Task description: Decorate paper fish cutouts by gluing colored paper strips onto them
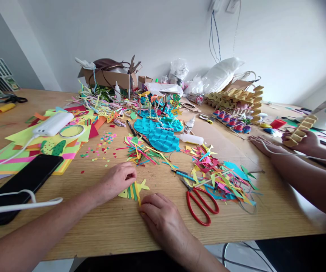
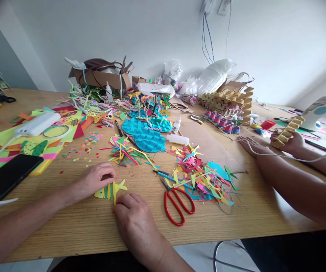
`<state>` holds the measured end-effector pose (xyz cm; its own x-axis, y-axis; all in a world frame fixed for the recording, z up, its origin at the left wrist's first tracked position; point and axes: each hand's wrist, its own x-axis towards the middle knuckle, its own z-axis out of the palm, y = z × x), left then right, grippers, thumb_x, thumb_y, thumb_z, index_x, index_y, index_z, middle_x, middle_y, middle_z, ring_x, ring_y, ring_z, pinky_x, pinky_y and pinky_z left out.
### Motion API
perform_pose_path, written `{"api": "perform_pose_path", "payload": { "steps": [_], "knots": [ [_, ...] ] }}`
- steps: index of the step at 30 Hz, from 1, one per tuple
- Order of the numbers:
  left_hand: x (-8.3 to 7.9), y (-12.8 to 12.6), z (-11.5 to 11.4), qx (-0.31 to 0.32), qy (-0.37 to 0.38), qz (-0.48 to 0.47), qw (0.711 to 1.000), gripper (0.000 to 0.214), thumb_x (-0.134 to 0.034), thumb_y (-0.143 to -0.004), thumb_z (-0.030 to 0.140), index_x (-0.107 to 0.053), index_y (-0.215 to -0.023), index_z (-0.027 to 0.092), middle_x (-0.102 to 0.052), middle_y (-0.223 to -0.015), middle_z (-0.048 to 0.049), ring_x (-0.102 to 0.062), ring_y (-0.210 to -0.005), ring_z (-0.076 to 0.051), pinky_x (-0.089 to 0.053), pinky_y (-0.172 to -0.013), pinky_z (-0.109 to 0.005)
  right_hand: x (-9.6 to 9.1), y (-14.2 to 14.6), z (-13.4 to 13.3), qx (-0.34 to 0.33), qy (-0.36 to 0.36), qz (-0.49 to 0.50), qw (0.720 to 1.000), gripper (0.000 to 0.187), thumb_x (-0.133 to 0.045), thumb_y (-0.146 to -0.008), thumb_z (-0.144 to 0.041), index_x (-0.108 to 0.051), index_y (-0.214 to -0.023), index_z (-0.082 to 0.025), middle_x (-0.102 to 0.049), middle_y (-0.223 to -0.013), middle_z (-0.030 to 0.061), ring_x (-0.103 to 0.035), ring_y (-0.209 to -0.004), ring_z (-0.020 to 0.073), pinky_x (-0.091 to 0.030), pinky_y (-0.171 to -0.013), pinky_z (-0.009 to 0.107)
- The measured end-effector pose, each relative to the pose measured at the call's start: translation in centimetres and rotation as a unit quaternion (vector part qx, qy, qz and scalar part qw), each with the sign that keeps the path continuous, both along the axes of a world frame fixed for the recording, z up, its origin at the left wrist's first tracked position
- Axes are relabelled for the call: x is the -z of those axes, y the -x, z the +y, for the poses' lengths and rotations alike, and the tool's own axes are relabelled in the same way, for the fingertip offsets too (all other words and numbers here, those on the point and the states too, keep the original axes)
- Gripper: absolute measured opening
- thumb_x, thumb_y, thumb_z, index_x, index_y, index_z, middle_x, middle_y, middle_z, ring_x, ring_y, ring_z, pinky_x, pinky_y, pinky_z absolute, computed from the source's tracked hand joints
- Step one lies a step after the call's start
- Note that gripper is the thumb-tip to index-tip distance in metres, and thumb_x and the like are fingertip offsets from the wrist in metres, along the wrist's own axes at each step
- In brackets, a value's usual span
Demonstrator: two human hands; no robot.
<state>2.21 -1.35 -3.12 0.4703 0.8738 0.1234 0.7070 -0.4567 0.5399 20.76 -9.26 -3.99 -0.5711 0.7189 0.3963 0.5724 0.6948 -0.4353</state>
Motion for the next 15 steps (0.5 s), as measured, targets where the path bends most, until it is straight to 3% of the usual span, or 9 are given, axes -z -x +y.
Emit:
{"api": "perform_pose_path", "payload": {
  "steps": [15],
  "knots": [
    [-0.39,-0.05,-0.25,-0.003,-0.004,0.011,1.0,0.015,-0.049,-0.073,0.007,-0.054,-0.062,0.017,-0.053,-0.07,0.0021,-0.051,-0.069,-0.014,-0.035,-0.062,-0.022,0.06,0.09,0.06,-0.006,-0.007,-0.008,1.0,0.017,-0.047,-0.088,-0.014,-0.059,-0.077,-0.017,-0.061,-0.081,0.0035,-0.053,-0.075,0.014,-0.044,-0.069,0.024]
  ]
}}
